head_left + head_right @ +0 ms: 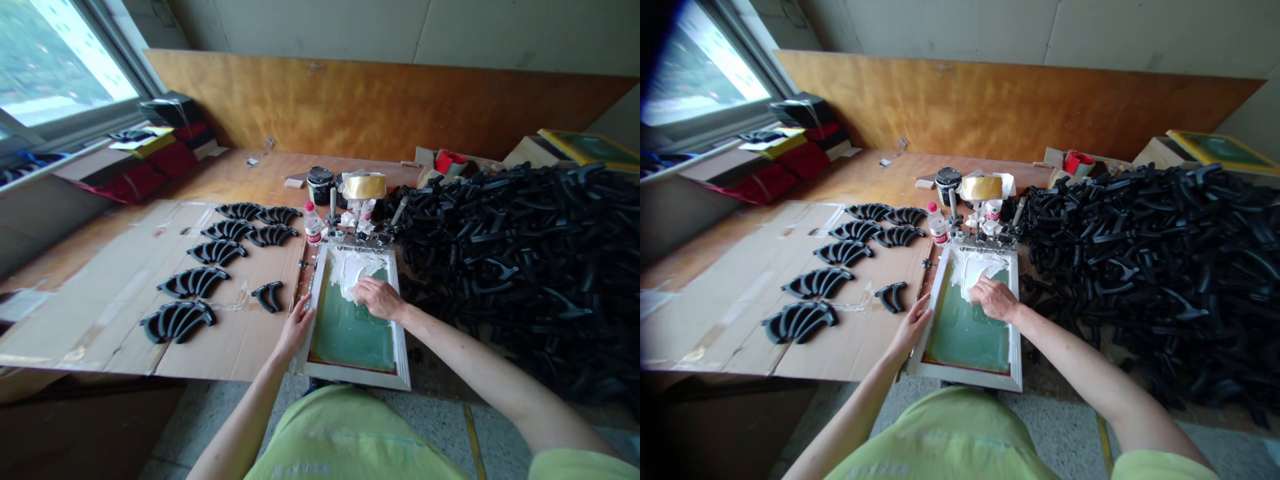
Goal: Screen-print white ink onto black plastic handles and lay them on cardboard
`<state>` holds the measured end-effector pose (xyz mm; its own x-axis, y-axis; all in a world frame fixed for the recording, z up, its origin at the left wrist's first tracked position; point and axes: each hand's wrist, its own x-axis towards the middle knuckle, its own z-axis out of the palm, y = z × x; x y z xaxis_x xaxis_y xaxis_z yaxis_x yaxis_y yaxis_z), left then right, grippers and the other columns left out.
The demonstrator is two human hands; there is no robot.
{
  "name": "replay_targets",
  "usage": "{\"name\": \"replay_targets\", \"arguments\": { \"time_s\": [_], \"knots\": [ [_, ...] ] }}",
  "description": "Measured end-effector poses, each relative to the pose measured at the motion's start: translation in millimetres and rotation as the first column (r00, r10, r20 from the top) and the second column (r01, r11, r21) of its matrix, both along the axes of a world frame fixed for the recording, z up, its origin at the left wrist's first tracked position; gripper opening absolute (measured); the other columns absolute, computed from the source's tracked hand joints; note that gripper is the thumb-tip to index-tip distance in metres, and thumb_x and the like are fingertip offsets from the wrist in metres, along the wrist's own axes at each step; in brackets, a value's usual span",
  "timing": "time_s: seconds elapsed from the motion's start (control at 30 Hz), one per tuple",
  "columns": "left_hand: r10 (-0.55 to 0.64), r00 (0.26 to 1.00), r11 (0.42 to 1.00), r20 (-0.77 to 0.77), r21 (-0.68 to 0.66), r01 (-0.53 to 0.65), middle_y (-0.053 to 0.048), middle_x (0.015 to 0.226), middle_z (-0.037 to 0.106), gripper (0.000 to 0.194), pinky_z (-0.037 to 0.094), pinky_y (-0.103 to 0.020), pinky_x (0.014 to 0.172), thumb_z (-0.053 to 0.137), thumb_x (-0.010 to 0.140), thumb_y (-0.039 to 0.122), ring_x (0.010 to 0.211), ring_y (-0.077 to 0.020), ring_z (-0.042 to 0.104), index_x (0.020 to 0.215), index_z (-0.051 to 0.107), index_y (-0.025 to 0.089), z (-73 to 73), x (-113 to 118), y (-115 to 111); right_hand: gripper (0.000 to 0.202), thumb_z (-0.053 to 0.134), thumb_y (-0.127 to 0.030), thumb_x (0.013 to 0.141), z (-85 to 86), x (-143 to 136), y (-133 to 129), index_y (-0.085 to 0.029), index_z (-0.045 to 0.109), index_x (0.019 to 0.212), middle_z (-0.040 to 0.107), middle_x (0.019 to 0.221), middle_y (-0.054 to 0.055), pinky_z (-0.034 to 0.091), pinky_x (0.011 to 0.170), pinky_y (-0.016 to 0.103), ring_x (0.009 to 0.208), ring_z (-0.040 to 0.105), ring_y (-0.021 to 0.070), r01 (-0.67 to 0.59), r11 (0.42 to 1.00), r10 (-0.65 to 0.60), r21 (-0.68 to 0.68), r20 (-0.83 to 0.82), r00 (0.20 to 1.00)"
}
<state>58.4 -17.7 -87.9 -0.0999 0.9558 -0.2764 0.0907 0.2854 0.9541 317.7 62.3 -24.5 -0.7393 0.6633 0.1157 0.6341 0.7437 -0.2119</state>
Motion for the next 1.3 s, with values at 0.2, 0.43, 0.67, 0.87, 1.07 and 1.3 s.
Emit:
{"name": "replay_targets", "arguments": {
  "time_s": [0.2, 0.43, 0.67, 0.87, 1.07, 1.3],
  "knots": [
    [-0.007, 1.0, 1.0, 0.008, -0.019, 0.007, -0.002, 0.077, 0.066, 0.072, 0.048, -0.024, 0.057, 0.062, 0.076, 0.055, 0.065, -0.0151, 0.061, 0.136, 0.05, 0.017, 10.9, 0.4, -1.0, 0.019, 0.05, -0.009, 0.08, 13.4, -0.9, 16.8, -0.019, 0.065, 0.086, 0.064, 0.086, 0.006, 0.042, 0.075, 0.03, 0.088, 0.055, 0.0208, 0.126, 0.992, -0.127, -0.007, -0.044, 0.991],
    [-0.019, 0.997, 0.998, 0.069, -0.066, 0.024, -0.001, 0.075, 0.065, 0.08, 0.046, -0.023, 0.054, 0.063, 0.074, 0.057, 0.062, -0.0139, 0.06, 0.14, 0.045, 0.017, 16.5, 1.4, -0.8, 0.026, 0.048, -0.009, 0.083, -4.1, 3.6, -7.5, -0.018, 0.066, 0.1, 0.066, 0.095, 0.007, 0.043, 0.083, 0.03, 0.096, 0.055, 0.021, 0.024, 1.0, -0.024, 0.008, -0.082, 0.996],
    [-0.071, 0.984, 0.991, 0.164, -0.102, 0.088, 0.002, 0.073, 0.063, 0.079, 0.043, -0.021, 0.051, 0.068, 0.071, 0.055, 0.058, -0.0126, 0.057, 0.138, 0.047, 0.019, 80.5, -7.5, -1.7, 0.053, 0.066, -0.029, 0.082, 44.0, -1.6, 72.9, -0.032, 0.052, 0.133, 0.068, 0.106, 0.001, 0.045, 0.077, 0.027, 0.089, 0.062, 0.0187, 0.399, 0.916, -0.399, -0.036, -0.178, 0.9],
    [0.002, 0.974, 0.981, 0.227, 0.187, -0.046, -0.003, 0.09, 0.068, 0.046, 0.047, -0.022, 0.058, 0.063, 0.075, 0.056, 0.074, -0.0158, 0.061, 0.1, 0.067, 0.018, 157.4, 3.0, 27.4, 0.029, 0.051, -0.027, 0.087, 29.8, 86.1, 86.9, -0.022, 0.065, 0.112, 0.071, 0.081, 0.002, 0.047, 0.072, 0.028, 0.074, 0.064, 0.018, 0.712, 0.68, -0.712, -0.178, -0.394, 0.582],
    [0.068, 0.906, 0.954, 0.417, 0.237, -0.181, -0.003, 0.086, 0.067, 0.045, 0.048, -0.022, 0.058, 0.055, 0.081, 0.054, 0.075, -0.015, 0.064, 0.11, 0.059, 0.021, 170.4, 27.9, 69.0, 0.032, 0.066, -0.031, 0.079, -38.3, 74.3, 26.5, -0.022, 0.066, 0.11, 0.069, 0.095, 0.005, 0.045, 0.084, 0.034, 0.093, 0.061, 0.022, 0.534, 0.816, -0.576, -0.22, -0.248, 0.779],
    [-0.069, 0.906, 0.96, 0.418, -0.22, 0.175, -0.013, 0.095, 0.071, 0.059, 0.049, -0.025, 0.055, 0.057, 0.078, 0.063, 0.078, -0.0197, 0.067, 0.115, 0.057, 0.016, 83.7, 59.3, 9.1, 0.012, 0.061, -0.027, 0.087, -26.5, -3.9, -38.7, -0.021, 0.068, 0.095, 0.062, 0.09, 0.006, 0.044, 0.084, 0.034, 0.091, 0.056, 0.0202, 0.407, 0.912, -0.408, -0.055, -0.24, 0.881]
  ]
}}
